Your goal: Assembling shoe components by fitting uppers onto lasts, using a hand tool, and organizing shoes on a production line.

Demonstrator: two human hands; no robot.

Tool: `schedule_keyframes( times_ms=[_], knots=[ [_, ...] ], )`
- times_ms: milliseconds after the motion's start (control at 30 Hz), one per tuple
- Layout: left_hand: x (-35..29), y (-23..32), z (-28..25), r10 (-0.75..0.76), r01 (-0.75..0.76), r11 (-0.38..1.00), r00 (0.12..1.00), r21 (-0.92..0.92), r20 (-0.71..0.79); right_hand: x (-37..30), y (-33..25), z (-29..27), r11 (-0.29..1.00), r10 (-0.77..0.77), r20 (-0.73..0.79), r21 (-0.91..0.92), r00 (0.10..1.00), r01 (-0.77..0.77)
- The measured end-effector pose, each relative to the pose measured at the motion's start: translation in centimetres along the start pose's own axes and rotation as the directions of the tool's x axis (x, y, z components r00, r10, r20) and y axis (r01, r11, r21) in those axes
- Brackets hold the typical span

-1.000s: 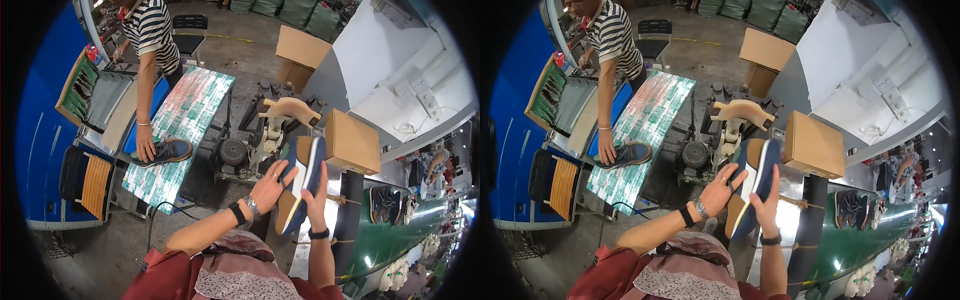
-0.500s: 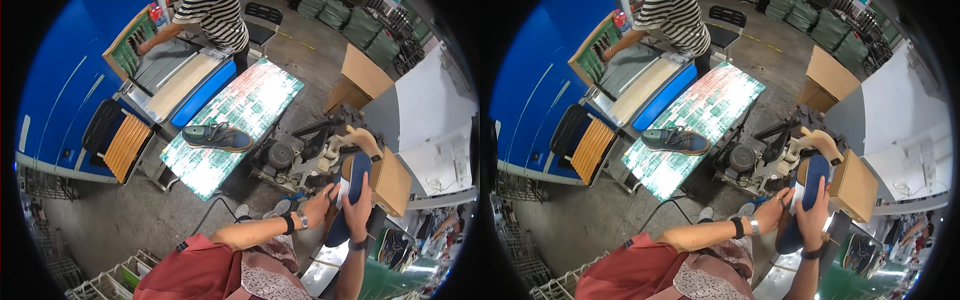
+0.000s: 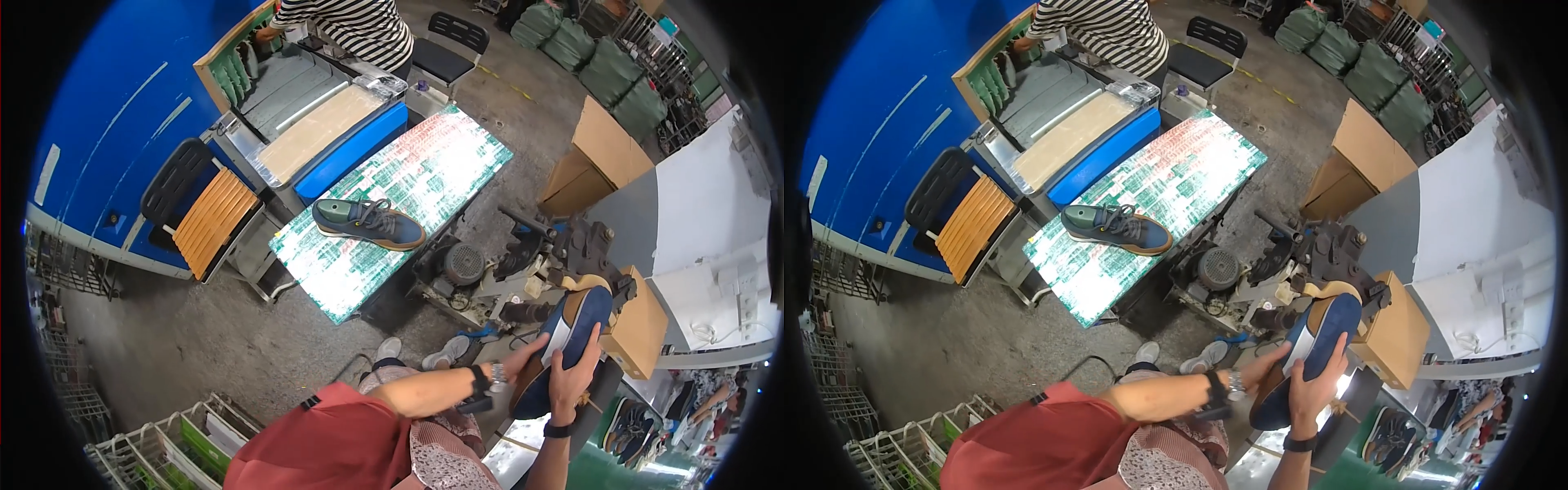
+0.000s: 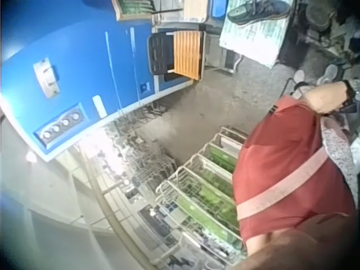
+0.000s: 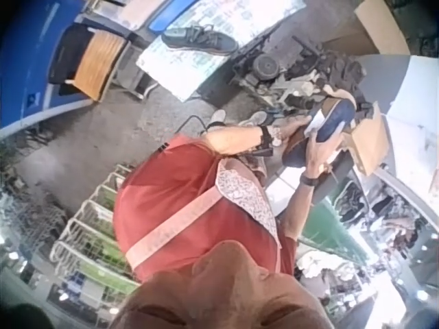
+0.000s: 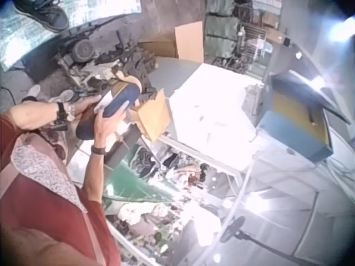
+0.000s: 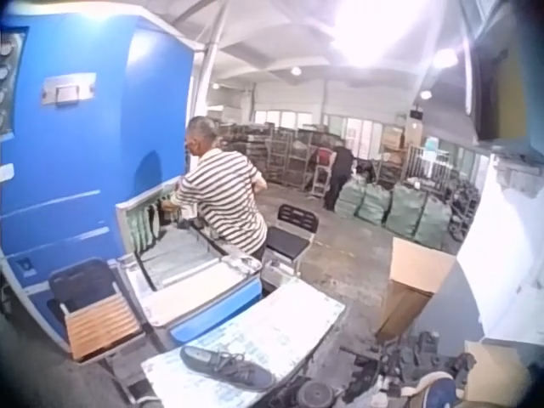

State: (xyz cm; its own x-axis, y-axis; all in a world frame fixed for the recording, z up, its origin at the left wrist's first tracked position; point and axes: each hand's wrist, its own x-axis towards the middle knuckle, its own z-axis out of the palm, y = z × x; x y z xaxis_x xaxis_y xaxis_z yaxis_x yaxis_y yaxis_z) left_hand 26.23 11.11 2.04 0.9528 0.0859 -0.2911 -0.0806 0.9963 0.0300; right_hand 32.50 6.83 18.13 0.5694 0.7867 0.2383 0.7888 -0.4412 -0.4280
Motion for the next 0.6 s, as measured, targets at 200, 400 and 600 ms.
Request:
schedule_keyframes(
  times_ms=[200,400,600],
  knots=[
    [-0.4,-0.5,3.0,0.117,-0.029,0.95,0.956,0.31,-0.269,-1.1,-0.2,0.3,0.997,-0.022,-0.094,0.067,0.995,0.028],
    [-2.3,-0.3,3.5,0.316,-0.183,0.845,0.929,0.503,-0.194,-2.7,-1.0,0.3,0.995,0.002,-0.17,0.103,0.985,0.016],
    [-7.6,-2.5,2.1,0.379,-0.381,0.797,0.92,0.469,0.104,-9.3,1.0,-0.8,0.923,0.107,-0.184,0.384,0.977,-0.029]
  ],
)
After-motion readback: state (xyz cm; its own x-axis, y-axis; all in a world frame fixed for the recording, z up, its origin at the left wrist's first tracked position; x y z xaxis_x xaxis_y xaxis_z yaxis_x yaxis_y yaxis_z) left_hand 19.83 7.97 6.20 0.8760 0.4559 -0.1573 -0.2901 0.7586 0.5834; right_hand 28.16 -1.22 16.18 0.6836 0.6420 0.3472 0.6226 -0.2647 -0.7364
